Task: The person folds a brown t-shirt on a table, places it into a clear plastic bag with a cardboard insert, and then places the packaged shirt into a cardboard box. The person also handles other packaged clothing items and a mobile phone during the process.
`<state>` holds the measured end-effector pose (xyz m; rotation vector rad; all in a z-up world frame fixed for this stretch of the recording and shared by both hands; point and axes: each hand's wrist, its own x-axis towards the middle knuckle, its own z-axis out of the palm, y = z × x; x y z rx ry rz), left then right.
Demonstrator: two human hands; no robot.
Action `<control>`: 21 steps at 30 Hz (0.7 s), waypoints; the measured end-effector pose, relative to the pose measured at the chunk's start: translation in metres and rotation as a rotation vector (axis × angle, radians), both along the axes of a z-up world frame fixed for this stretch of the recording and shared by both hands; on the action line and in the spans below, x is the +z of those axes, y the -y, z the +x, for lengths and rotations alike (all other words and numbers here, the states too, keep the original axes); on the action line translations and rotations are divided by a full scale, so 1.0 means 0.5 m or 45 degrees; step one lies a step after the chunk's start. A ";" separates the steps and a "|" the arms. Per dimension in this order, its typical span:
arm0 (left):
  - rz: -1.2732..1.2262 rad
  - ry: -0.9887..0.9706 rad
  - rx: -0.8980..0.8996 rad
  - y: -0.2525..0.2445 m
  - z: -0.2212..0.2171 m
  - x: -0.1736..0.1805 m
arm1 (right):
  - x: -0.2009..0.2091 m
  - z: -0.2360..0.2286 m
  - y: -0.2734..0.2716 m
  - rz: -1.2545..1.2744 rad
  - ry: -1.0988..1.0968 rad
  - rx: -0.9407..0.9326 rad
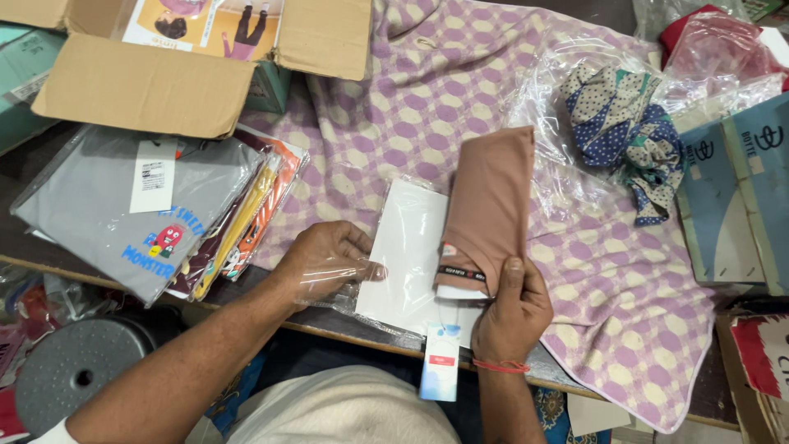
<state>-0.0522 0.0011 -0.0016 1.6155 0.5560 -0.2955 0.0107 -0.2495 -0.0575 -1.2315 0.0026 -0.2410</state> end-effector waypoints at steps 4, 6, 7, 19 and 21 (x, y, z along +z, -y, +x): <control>0.048 -0.060 -0.033 0.000 0.005 0.006 | 0.007 -0.003 -0.003 -0.111 0.014 -0.004; 0.194 0.033 -0.060 0.004 0.000 0.005 | 0.016 -0.007 -0.006 -0.187 0.001 -0.006; 0.268 0.082 -0.071 0.007 -0.001 0.006 | 0.022 -0.008 -0.008 -0.231 0.004 -0.019; 0.663 -0.022 -0.151 0.029 0.033 0.111 | 0.092 -0.054 0.017 -0.423 0.091 -0.282; 0.573 -0.111 -0.140 0.025 0.045 0.115 | 0.086 -0.050 0.023 -0.362 0.060 -0.280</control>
